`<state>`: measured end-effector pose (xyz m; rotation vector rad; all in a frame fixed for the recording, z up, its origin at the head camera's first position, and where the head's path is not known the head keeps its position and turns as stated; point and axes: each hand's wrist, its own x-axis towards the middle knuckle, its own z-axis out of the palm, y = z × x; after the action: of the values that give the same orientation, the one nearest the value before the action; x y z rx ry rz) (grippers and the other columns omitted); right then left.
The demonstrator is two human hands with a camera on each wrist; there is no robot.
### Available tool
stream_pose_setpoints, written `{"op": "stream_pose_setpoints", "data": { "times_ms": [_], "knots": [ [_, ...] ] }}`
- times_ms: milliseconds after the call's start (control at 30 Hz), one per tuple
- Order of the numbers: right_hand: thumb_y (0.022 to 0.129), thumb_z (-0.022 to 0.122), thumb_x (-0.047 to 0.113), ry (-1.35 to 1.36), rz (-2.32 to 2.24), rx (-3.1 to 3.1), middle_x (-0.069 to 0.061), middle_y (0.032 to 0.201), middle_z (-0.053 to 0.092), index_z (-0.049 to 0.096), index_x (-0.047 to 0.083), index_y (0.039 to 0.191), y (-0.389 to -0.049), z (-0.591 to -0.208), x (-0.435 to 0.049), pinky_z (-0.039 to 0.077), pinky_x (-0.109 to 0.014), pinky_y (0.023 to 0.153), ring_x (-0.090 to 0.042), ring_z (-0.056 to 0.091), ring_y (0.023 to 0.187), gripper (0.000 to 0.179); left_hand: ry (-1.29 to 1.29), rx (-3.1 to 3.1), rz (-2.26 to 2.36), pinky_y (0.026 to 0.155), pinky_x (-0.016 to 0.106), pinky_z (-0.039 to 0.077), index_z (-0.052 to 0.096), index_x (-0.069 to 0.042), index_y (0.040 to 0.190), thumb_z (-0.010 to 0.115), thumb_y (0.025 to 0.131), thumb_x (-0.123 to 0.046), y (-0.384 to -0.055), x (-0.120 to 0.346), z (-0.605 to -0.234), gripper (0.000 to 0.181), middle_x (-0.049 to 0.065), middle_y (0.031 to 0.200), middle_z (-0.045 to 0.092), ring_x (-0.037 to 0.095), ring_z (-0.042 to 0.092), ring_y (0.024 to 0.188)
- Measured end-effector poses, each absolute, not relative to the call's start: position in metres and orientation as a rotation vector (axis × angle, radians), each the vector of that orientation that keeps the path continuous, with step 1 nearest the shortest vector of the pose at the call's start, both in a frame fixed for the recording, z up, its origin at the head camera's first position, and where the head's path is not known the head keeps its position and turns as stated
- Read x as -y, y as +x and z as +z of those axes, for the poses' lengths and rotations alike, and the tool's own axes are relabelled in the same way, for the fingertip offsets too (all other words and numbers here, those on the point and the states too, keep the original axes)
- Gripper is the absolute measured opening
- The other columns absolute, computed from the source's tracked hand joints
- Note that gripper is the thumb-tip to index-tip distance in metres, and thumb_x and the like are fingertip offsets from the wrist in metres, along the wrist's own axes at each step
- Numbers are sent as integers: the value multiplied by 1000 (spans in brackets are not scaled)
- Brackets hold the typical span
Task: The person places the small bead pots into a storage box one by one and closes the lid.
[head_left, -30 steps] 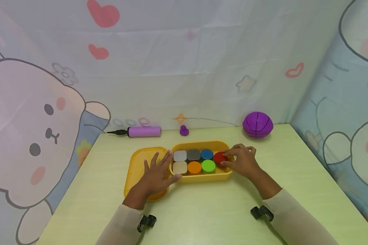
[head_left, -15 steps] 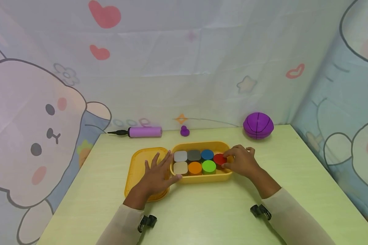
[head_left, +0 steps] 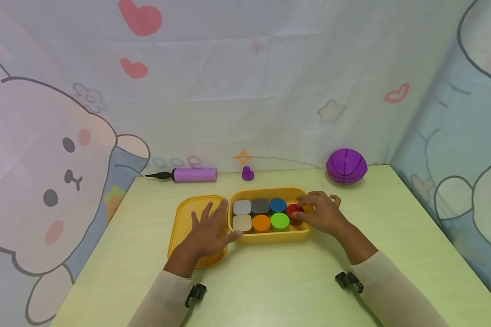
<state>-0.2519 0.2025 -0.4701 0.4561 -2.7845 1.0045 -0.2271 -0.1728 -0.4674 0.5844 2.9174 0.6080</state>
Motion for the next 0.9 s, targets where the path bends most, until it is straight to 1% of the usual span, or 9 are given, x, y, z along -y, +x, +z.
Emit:
{"op": "stream_pose_setpoints", "data": {
  "times_ms": [167, 333, 433, 533, 667, 767, 833, 900],
  "knots": [
    [99, 83, 29, 454, 963, 2738, -17, 158, 62, 79, 7, 130, -246, -468, -195, 18, -80, 116, -45, 45, 151, 39, 472, -2891, 554, 124, 87, -11, 15, -18, 178, 47, 105, -76, -230, 184, -463, 99, 9, 186, 8, 51, -1, 171],
    [100, 81, 29, 494, 997, 2702, -17, 165, 54, 73, 4, 139, -235, -462, -181, 22, -79, 116, -46, 40, 156, 46, 393, -2896, 537, 122, 89, -11, 21, -16, 177, 45, 106, -76, -238, 202, -459, 96, 16, 186, 6, 55, -5, 169],
    [101, 80, 30, 549, 1016, 2703, -17, 168, 49, 70, 7, 145, -227, -461, -171, 24, -79, 117, -47, 38, 157, 50, 357, -2908, 519, 121, 90, -9, 21, -15, 177, 49, 104, -76, -242, 212, -457, 99, 19, 185, 4, 57, -4, 168],
    [101, 80, 29, 618, 1067, 2687, -18, 169, 47, 68, 7, 148, -218, -460, -162, 26, -81, 119, -49, 38, 158, 53, 327, -2905, 508, 121, 91, -7, 23, -13, 176, 55, 101, -77, -245, 220, -456, 104, 22, 184, 4, 59, -3, 168],
    [102, 80, 30, 733, 1136, 2660, -20, 169, 46, 67, 5, 148, -206, -459, -147, 39, -75, 121, -50, 41, 156, 54, 301, -2897, 485, 121, 91, -3, 24, -11, 175, 59, 98, -77, -249, 228, -457, 108, 26, 183, 6, 61, -1, 167],
    [103, 78, 32, 793, 1163, 2682, -17, 172, 43, 64, 7, 151, -196, -457, -136, 45, -71, 120, -47, 39, 159, 56, 285, -2889, 477, 122, 91, -1, 23, -11, 176, 60, 97, -77, -252, 233, -459, 109, 27, 183, 5, 61, 0, 167],
    [105, 76, 35, 816, 1190, 2714, -11, 175, 39, 62, 9, 155, -189, -455, -129, 43, -70, 123, -44, 35, 163, 58, 270, -2878, 501, 121, 92, -1, 22, -11, 176, 62, 96, -76, -254, 236, -460, 110, 28, 183, 3, 63, 0, 166],
    [105, 76, 34, 847, 1235, 2726, -8, 176, 38, 61, 10, 156, -183, -452, -122, 43, -69, 123, -42, 34, 165, 59, 256, -2861, 514, 121, 92, -1, 20, -11, 176, 62, 96, -77, -256, 239, -460, 112, 28, 183, 0, 63, -1, 166]
  ]
}}
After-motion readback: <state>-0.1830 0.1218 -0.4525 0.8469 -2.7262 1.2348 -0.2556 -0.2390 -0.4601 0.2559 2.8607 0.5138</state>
